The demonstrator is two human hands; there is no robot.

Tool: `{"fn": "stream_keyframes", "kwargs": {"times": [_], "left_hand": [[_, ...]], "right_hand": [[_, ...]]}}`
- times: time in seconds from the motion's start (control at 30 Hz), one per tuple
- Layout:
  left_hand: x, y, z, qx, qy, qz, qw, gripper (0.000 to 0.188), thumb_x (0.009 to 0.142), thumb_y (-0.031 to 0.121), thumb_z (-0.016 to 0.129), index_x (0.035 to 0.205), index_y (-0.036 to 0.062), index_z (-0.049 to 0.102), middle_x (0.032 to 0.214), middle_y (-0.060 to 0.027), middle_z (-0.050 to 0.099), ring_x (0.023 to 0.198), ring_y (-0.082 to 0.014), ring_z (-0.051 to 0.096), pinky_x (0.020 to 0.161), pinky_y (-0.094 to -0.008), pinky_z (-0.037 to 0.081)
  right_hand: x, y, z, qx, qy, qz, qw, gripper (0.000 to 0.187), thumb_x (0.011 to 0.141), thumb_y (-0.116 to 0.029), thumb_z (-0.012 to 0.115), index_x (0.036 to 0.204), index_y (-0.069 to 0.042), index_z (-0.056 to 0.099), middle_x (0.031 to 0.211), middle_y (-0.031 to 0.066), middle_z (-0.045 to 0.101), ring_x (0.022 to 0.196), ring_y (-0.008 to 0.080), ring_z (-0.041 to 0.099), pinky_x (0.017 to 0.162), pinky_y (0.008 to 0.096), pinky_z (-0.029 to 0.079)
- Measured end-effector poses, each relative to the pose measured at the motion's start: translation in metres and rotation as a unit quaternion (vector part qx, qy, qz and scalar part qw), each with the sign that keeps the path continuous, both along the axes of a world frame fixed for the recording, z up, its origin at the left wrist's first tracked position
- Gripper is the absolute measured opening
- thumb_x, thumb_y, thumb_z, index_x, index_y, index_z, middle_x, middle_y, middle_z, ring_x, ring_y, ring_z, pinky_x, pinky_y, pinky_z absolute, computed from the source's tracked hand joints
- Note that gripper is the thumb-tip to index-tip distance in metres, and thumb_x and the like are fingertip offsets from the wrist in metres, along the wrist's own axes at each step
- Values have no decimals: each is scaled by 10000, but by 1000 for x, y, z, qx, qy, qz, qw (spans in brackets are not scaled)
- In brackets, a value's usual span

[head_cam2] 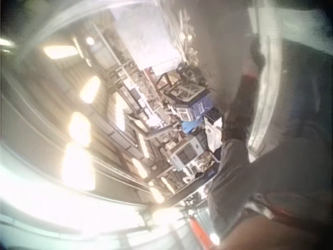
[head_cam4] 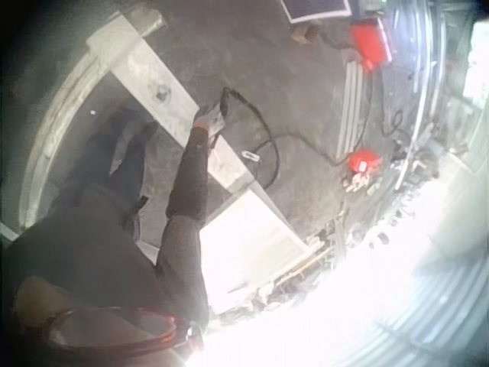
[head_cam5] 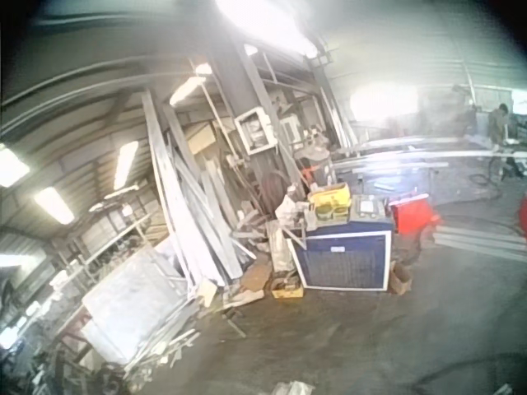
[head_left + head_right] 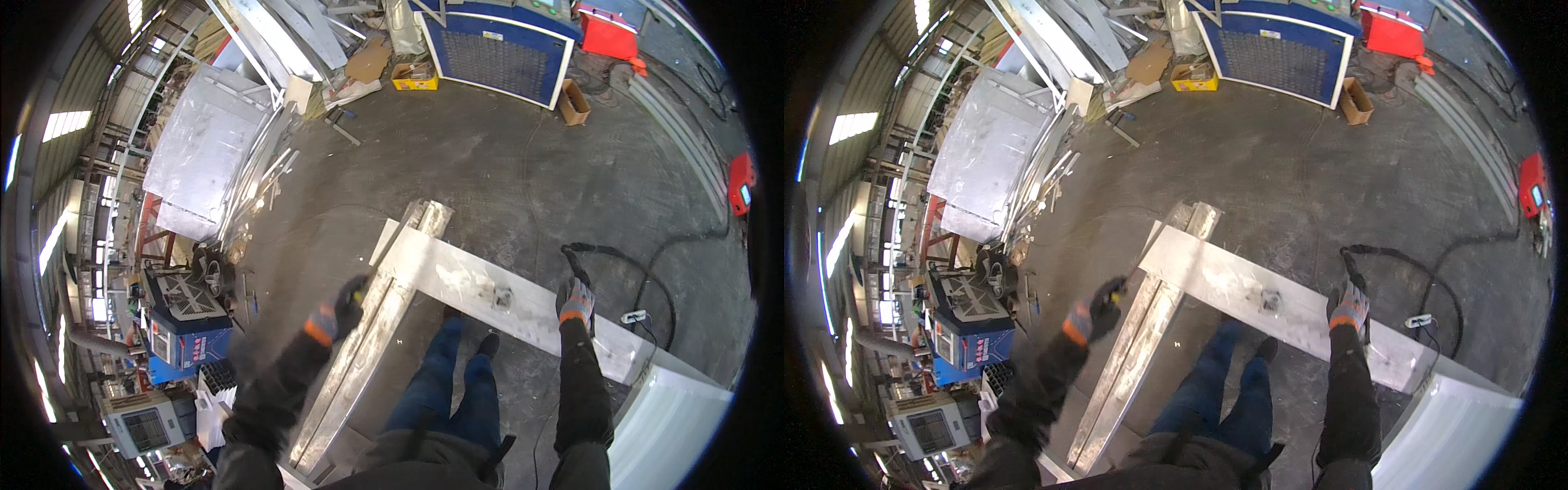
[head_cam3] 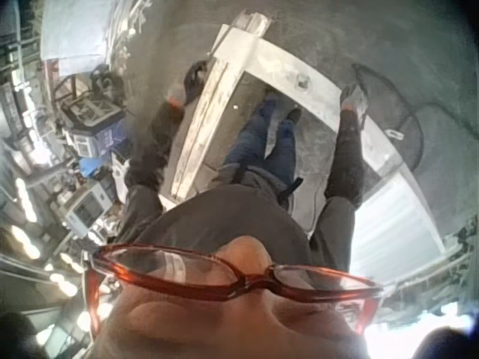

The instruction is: The person assembles a large metal frame by drilling holes, grinding edges, and using a hammer to fit components. They handle a metal sheet, drill, angle grinder, and hammer to complete the assembly.

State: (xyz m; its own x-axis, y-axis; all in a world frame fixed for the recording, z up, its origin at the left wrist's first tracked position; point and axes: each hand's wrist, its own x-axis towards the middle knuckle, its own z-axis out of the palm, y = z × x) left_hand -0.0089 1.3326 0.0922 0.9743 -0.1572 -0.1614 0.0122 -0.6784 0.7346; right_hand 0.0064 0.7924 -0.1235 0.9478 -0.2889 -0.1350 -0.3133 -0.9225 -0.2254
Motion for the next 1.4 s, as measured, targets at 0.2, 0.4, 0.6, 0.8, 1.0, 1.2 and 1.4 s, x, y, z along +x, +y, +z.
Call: {"fn": "stream_keyframes", "kwargs": {"times": [0.2,0.4,0.6,0.8,1.0,1.2,1.4], "left_hand": [[273,42,7,138,-75,-276,948,189,869,148,604,1045,96,648,835,-87,640,762,-174,651,641,-332,514],[445,10,9,181,474,-214,835,236,853,169,664,1087,140,678,975,-27,669,703,-133,664,587,-284,544],[504,-43,-9,231,517,-310,764,208,857,159,652,1048,104,711,970,-46,700,746,-156,699,597,-294,567],[542,-75,-41,228,534,-453,676,155,890,87,637,1025,60,708,930,-71,712,754,-174,720,573,-284,571],[572,-110,-97,184,580,-326,723,161,888,122,659,1014,33,706,913,-106,718,691,-199,710,545,-289,557],[595,-133,-154,141,579,-225,771,505,992,384,424,907,-24,708,881,-203,715,679,-288,710,601,-399,567],[611,-133,-170,112,617,-195,754,302,907,291,591,909,17,717,870,-187,719,688,-269,718,605,-403,590]], "right_hand": [[-24,26,-54,-42,88,-55,994,399,916,-295,497,1277,-143,576,1191,153,613,1199,351,528,1007,436,421],[-11,32,-21,5,208,-78,975,484,835,-229,574,1301,-107,529,1326,138,518,1286,319,440,1097,433,327],[-5,42,-13,-16,34,-46,998,273,822,-123,543,1073,-68,633,993,144,634,980,368,585,927,480,422],[-3,43,-14,-50,5,-21,999,239,816,-87,545,1032,-38,636,915,174,644,935,364,596,876,482,437],[-1,46,-12,-39,18,-78,996,217,803,-65,558,994,-40,658,917,175,659,906,375,600,868,488,443],[-6,44,-16,-33,-34,-62,997,194,776,-23,563,939,-28,666,865,169,661,884,371,605,840,484,449],[-5,45,-17,1,-32,-90,995,174,775,-26,566,921,-30,662,855,151,662,858,361,615,859,468,449]]}}
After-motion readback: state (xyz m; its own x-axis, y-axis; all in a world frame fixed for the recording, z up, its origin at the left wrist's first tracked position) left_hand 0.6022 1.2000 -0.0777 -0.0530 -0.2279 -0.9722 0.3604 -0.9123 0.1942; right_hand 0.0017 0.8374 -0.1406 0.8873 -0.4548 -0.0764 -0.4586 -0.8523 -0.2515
